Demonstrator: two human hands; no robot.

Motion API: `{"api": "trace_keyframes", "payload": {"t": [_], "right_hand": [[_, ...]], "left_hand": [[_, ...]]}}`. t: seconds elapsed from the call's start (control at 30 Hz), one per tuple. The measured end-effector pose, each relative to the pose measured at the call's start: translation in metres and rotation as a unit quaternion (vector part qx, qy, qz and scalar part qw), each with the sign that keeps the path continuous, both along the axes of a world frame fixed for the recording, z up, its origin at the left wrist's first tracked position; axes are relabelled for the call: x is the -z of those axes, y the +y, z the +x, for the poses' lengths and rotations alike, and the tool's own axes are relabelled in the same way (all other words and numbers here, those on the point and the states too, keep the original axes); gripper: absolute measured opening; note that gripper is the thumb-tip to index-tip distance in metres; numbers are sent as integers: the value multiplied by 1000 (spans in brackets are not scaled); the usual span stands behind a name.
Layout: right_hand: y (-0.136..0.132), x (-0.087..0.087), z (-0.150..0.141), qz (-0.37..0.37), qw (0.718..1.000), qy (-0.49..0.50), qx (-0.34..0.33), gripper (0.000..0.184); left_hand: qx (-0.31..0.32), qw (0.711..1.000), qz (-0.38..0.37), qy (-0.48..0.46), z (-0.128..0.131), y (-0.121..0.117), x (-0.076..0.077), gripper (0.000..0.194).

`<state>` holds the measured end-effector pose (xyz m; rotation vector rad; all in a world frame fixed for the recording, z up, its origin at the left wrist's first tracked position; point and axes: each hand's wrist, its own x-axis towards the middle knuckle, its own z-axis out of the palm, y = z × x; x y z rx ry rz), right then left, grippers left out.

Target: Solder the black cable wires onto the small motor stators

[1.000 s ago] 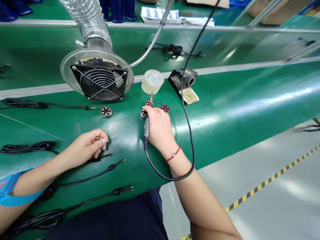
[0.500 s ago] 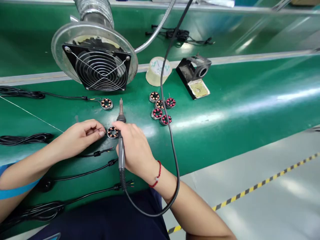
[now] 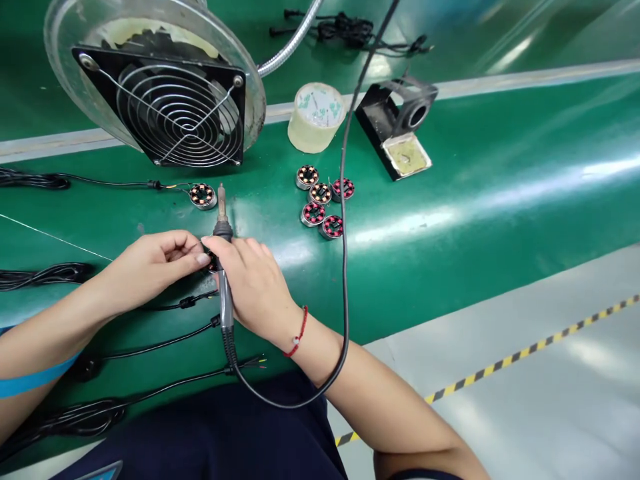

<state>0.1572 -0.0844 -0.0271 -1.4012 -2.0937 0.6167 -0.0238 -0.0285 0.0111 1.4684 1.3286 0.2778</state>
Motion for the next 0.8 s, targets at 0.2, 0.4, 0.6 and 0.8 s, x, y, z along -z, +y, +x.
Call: {"api": "trace_keyframes", "payload": {"t": [0.2, 0.4, 0.6, 0.8], "right_hand": [[-3, -3, 0, 23, 1000, -1, 10, 38], [-5, -2, 6, 41, 997, 48, 52, 42], [-6, 2, 6, 49, 996, 66, 42, 41], [-5, 2, 5, 60, 996, 55, 34, 41]], "left_hand": [[-59, 997, -42, -28, -2, 2, -1, 30], [-34, 992, 114, -50, -6, -6, -4, 15], [205, 898, 376, 104, -9, -19, 3, 24], [114, 938, 313, 92, -6, -15, 3, 28]]}}
